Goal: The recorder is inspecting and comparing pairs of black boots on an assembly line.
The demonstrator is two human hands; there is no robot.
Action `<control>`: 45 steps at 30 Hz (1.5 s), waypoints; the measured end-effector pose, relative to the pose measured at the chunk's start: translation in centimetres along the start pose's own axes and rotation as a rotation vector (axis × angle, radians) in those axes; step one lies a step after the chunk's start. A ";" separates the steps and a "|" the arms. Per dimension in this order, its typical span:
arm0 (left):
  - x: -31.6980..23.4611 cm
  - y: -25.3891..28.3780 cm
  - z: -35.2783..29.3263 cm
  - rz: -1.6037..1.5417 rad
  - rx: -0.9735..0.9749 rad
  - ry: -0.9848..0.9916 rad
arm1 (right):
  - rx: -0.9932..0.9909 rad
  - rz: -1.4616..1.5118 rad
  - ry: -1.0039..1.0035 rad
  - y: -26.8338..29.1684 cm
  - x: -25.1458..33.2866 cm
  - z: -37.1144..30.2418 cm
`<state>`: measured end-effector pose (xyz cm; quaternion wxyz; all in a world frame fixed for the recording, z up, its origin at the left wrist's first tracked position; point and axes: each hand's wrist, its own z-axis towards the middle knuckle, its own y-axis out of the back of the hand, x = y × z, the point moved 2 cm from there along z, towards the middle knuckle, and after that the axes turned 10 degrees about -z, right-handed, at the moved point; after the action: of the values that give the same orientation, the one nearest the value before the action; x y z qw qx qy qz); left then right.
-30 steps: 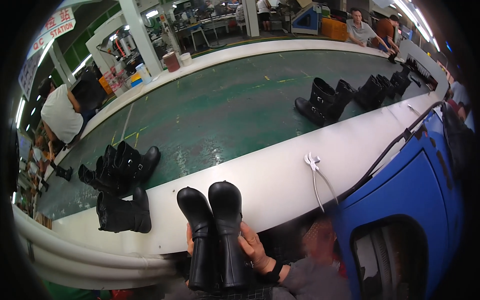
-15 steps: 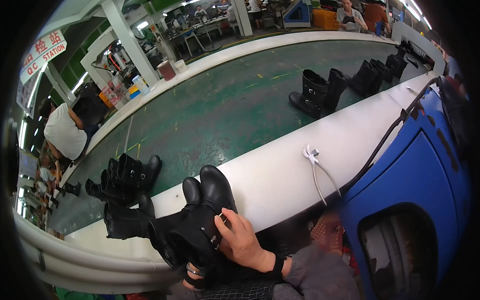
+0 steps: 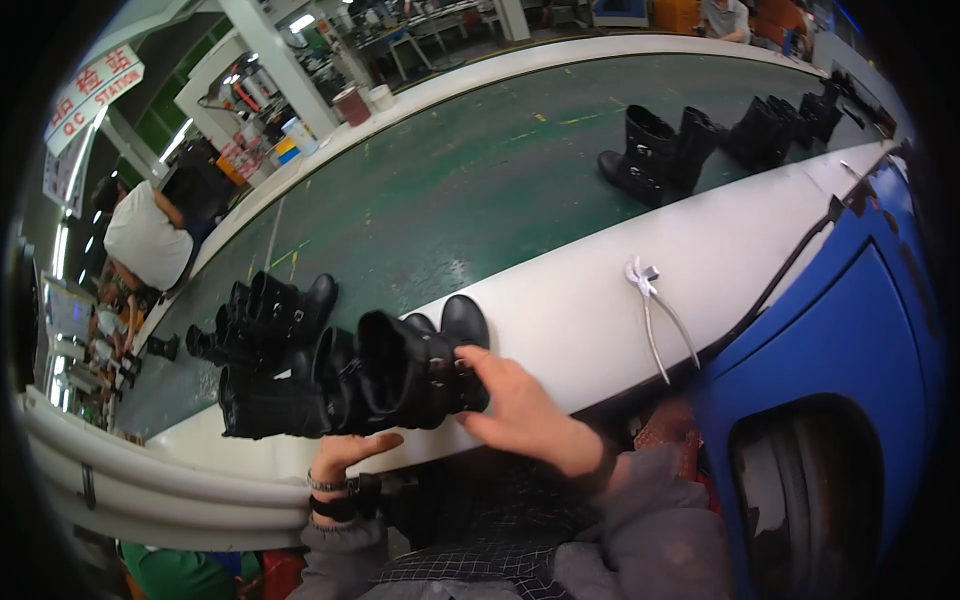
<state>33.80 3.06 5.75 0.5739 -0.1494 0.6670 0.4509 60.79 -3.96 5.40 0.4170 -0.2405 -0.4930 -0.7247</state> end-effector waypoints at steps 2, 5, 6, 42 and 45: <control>-0.1 1.5 0.7 -0.146 -0.042 0.040 | 0.050 0.017 0.006 1.8 -0.4 1.1; -0.4 2.5 2.6 -0.365 0.029 0.111 | 0.312 0.257 0.050 3.6 -0.7 4.3; -0.6 2.3 3.7 -0.343 0.096 0.061 | 0.389 0.222 -0.002 4.0 -0.8 5.3; -2.7 -3.4 13.1 -1.651 -0.043 0.217 | 0.400 1.252 -0.687 -0.1 -3.1 13.3; -2.7 -3.5 13.2 -1.649 -0.052 0.215 | 0.370 1.242 -0.685 -0.1 -3.0 13.2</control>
<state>45.47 10.51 7.58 0.6497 -0.6458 0.3840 -0.1155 61.55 9.26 8.32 0.6072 -0.6143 -0.4829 -0.1440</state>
